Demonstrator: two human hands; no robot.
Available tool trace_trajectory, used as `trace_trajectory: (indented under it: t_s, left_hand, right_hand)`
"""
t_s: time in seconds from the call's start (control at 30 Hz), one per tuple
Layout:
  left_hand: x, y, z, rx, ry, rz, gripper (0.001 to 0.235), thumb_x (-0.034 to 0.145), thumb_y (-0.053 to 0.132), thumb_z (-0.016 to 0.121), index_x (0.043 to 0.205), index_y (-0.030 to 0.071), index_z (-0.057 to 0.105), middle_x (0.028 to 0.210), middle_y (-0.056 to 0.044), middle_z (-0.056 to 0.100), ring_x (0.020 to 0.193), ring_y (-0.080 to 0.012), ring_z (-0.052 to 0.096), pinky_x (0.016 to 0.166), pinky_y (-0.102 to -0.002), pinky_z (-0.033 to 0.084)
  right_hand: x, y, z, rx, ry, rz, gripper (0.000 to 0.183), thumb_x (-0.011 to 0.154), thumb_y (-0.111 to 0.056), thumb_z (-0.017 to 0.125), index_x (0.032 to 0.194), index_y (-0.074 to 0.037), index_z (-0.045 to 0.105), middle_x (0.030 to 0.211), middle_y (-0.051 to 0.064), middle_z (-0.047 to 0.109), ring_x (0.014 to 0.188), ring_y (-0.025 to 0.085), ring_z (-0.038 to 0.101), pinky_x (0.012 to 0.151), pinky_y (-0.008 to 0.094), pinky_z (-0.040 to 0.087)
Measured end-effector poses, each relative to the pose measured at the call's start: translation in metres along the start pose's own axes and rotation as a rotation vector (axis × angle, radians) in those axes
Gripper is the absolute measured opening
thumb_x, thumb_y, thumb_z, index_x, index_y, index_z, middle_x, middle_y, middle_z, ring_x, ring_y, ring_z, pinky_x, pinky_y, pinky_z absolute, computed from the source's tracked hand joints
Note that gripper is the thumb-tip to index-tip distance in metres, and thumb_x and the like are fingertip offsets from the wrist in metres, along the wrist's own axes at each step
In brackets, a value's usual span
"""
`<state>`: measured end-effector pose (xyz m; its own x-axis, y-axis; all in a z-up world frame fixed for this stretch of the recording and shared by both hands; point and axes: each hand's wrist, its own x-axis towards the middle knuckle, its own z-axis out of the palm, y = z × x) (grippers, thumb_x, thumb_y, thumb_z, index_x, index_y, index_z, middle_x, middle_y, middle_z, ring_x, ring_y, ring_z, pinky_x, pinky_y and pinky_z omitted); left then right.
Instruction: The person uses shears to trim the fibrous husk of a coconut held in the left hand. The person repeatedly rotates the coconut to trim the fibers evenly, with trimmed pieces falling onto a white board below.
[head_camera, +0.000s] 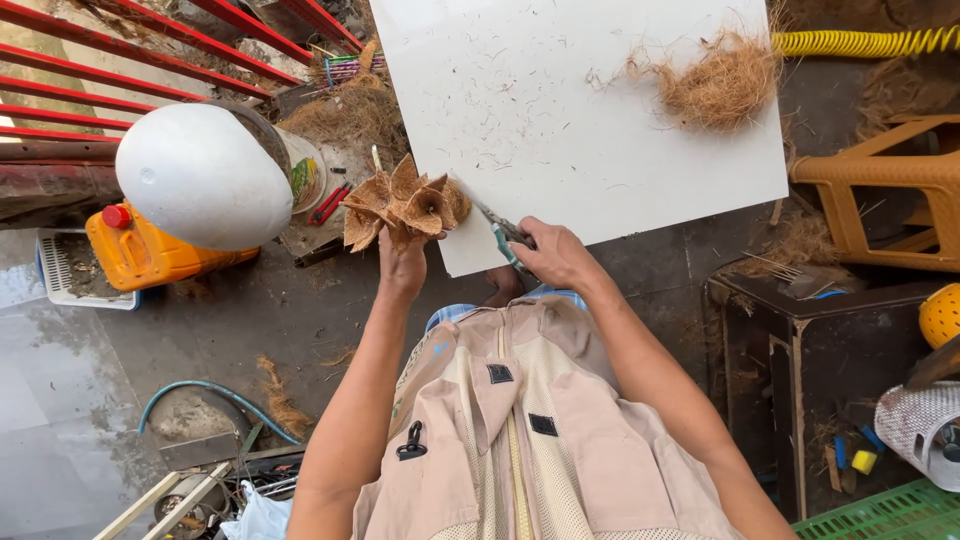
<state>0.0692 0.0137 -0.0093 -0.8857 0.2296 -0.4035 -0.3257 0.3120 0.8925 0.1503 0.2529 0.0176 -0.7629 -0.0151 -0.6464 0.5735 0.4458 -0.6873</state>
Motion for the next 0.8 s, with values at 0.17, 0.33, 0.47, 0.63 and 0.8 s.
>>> trace_trajectory:
  t_s: [0.17, 0.33, 0.47, 0.63, 0.8]
  left_hand:
    - [-0.005, 0.061, 0.002, 0.185, 0.028, -0.005, 0.037, 0.091, 0.009, 0.059, 0.126, -0.002, 0.061, 0.12, -0.025, 0.065, 0.118, -0.0406, 0.06, 0.103, -0.056, 0.044]
    - [-0.008, 0.061, -0.002, 0.236, 0.035, -0.145, 0.045, 0.094, 0.019, 0.053, 0.131, -0.006, 0.056, 0.126, -0.03, 0.06, 0.126, -0.0447, 0.053, 0.109, -0.056, 0.039]
    - [-0.014, 0.01, -0.022, 0.299, 0.057, -0.189, 0.047, 0.096, 0.023, 0.047, 0.133, -0.005, 0.055, 0.129, -0.031, 0.058, 0.128, -0.0435, 0.051, 0.111, -0.055, 0.036]
    - [-0.002, 0.003, 0.002, 0.518, 0.12, 0.283, 0.034, 0.092, 0.023, 0.063, 0.115, -0.003, 0.06, 0.106, -0.023, 0.061, 0.109, -0.0398, 0.059, 0.098, -0.048, 0.044]
    - [0.011, 0.008, 0.023, 0.701, 0.277, 0.683, 0.029, 0.088, 0.023, 0.078, 0.099, -0.001, 0.066, 0.085, -0.016, 0.064, 0.091, -0.0364, 0.067, 0.086, -0.042, 0.05]
  right_hand:
    - [0.023, 0.014, -0.002, -0.086, 0.046, -0.048, 0.027, 0.084, -0.031, 0.065, 0.099, -0.01, 0.068, 0.084, 0.016, 0.071, 0.089, 0.039, 0.069, 0.08, 0.051, 0.052]
    - [0.002, -0.009, -0.015, -0.052, -0.001, -0.012, 0.031, 0.087, -0.031, 0.062, 0.107, -0.007, 0.067, 0.091, 0.019, 0.071, 0.094, 0.041, 0.068, 0.082, 0.053, 0.05]
    - [0.019, 0.017, -0.002, -0.141, 0.055, -0.022, 0.025, 0.083, -0.034, 0.065, 0.093, -0.012, 0.068, 0.081, 0.013, 0.07, 0.087, 0.039, 0.069, 0.077, 0.051, 0.052]
    - [0.015, 0.049, 0.009, 0.024, 0.174, -0.041, 0.023, 0.086, -0.026, 0.066, 0.1, -0.008, 0.065, 0.083, 0.017, 0.068, 0.088, 0.04, 0.068, 0.077, 0.053, 0.05]
    - [0.01, 0.062, -0.004, 0.054, 0.093, -0.019, 0.025, 0.091, -0.026, 0.063, 0.105, -0.006, 0.065, 0.085, 0.017, 0.068, 0.083, 0.035, 0.069, 0.076, 0.052, 0.052]
